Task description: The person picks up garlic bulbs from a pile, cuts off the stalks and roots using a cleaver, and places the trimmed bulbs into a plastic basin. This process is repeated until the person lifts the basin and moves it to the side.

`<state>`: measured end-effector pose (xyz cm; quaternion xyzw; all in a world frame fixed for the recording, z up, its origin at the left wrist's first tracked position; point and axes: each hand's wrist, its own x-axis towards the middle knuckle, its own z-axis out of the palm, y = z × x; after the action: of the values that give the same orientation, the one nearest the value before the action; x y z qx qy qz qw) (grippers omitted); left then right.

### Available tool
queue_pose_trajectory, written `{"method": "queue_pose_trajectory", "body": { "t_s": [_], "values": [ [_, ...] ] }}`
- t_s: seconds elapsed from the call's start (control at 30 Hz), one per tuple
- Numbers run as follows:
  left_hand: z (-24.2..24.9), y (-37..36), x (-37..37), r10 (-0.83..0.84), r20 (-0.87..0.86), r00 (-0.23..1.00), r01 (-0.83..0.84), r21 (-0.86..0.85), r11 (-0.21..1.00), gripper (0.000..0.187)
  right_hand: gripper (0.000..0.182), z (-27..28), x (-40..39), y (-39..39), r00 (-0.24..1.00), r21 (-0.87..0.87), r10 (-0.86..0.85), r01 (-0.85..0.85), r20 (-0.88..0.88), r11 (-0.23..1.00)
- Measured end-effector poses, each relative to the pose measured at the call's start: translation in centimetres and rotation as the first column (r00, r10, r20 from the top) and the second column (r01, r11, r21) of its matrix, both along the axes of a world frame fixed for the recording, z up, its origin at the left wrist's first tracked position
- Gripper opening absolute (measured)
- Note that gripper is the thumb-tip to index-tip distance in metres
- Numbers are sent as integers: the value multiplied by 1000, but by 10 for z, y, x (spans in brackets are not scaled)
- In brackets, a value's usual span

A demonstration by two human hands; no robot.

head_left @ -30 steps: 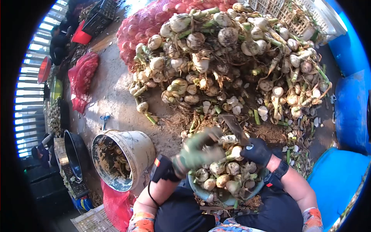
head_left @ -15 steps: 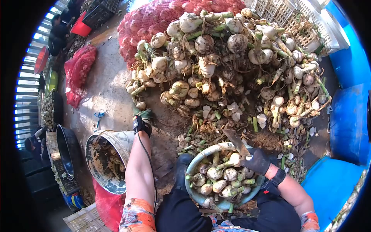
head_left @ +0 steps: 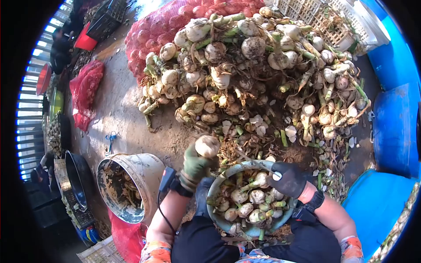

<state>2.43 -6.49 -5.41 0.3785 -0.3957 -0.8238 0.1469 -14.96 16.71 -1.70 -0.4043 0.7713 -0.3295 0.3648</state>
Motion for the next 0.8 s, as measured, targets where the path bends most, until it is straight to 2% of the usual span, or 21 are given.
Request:
{"method": "queue_pose_trajectory", "body": {
  "t_s": [0.07,0.1,0.13,0.17,0.2,0.23,0.27,0.33,0.37,0.5,0.53,0.6,0.67,0.7,0.77,0.8],
  "values": [
    [20,20,-11,-139,11,990,137,-259,956,66,13,27,-3,-12,969,-109,126,-152,-212,982],
    [19,30,-13,-221,18,975,211,-387,898,53,12,26,-3,-14,978,-258,109,-154,-178,954],
    [17,31,-14,-327,77,942,333,-343,878,47,12,29,-3,-14,979,-256,98,-142,-178,956],
    [18,35,-16,-207,-228,951,274,318,908,46,14,33,-4,-13,958,-259,147,-210,-245,943],
    [27,39,-23,86,-366,927,283,830,480,48,16,38,-5,-11,930,-255,195,-279,-312,926],
    [34,44,-28,-52,-84,995,98,850,517,45,19,41,-6,-9,932,-314,192,-290,-308,904],
    [15,49,-25,104,-322,941,288,923,256,48,19,43,-5,-8,932,-311,186,-284,-310,907],
    [13,61,-19,101,-331,938,318,940,121,64,20,46,-2,-6,915,-289,247,-342,-318,894],
    [12,61,-17,-9,-320,947,315,928,199,65,19,42,-1,-6,937,-354,221,-310,-271,882],
    [11,67,-15,22,-255,967,246,949,197,63,22,40,-1,-3,928,-311,241,-327,-284,893],
    [16,68,-15,-86,-291,953,302,884,357,59,21,37,-2,-3,936,-345,227,-314,-270,884],
    [32,69,-15,-309,-297,903,428,662,615,53,21,29,-2,-2,943,-379,213,-301,-257,875],
    [51,70,-16,-509,-216,833,553,352,755,48,15,20,-1,-1,952,-394,164,-259,-260,882],
    [58,70,-16,-590,-147,794,608,180,773,46,15,18,-1,-1,952,-393,164,-259,-260,882],
    [65,72,-14,-700,34,713,695,-159,701,43,16,17,0,-2,927,-378,171,-298,-334,876],
    [57,71,-11,-700,33,713,695,-161,701,43,16,15,1,-2,926,-378,171,-299,-336,876]
  ]
}}
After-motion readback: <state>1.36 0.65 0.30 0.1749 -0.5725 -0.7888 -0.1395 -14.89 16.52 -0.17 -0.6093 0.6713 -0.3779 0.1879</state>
